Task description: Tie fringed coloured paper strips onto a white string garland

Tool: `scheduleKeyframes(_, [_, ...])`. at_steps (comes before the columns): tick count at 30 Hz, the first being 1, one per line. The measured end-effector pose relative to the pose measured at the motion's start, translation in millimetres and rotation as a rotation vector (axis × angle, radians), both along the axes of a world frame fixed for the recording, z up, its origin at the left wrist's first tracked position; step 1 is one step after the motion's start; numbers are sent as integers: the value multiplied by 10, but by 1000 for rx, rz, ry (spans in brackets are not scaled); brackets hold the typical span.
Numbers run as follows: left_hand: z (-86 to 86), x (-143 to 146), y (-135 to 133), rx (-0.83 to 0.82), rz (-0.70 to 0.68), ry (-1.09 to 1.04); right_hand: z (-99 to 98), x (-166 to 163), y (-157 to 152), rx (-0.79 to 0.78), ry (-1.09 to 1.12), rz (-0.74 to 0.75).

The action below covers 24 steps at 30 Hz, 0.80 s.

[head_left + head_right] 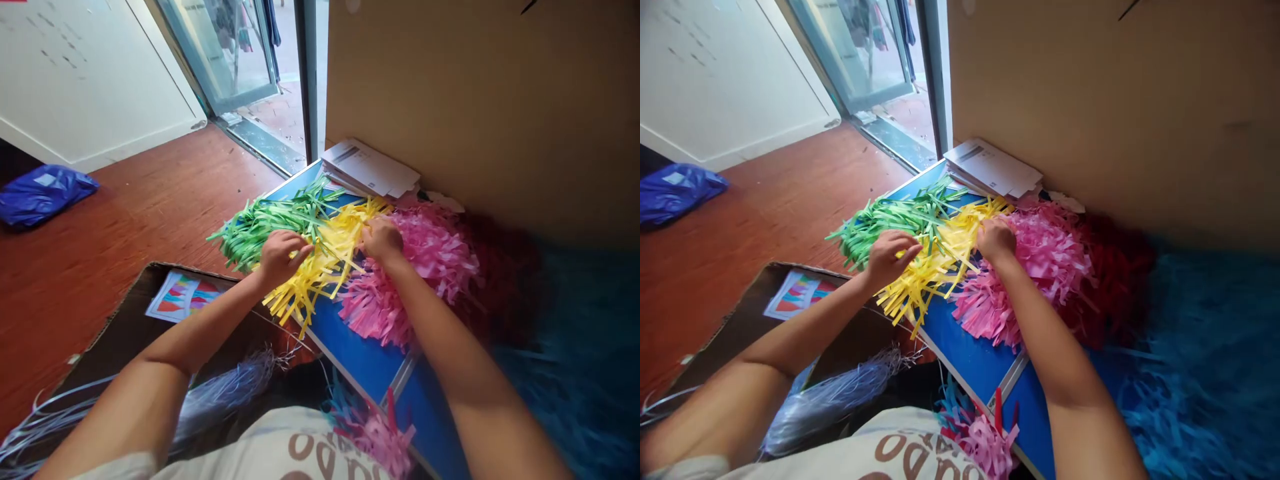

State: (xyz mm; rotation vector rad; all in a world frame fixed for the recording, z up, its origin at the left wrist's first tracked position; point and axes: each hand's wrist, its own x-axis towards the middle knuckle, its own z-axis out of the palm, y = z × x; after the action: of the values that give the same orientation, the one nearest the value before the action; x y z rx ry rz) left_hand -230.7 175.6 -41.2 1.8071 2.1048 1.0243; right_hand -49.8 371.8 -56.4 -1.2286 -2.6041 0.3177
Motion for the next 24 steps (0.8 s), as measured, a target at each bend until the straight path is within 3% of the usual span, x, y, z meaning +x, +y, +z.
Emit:
scheduleKeyframes(4, [-21,400,395,-232,-93,351,48,50,-132,27,87,11])
scheduleKeyframes(8, [-119,504,514,-370,-34,572,120,202,-292,59,202,85])
scheduleKeyframes(17, [-178,469,511,-338,-37,617,94,361,-641,18,309,129])
scheduleKeyframes(24, [49,95,744,-415,99,387,87,378,-931,131,267,230])
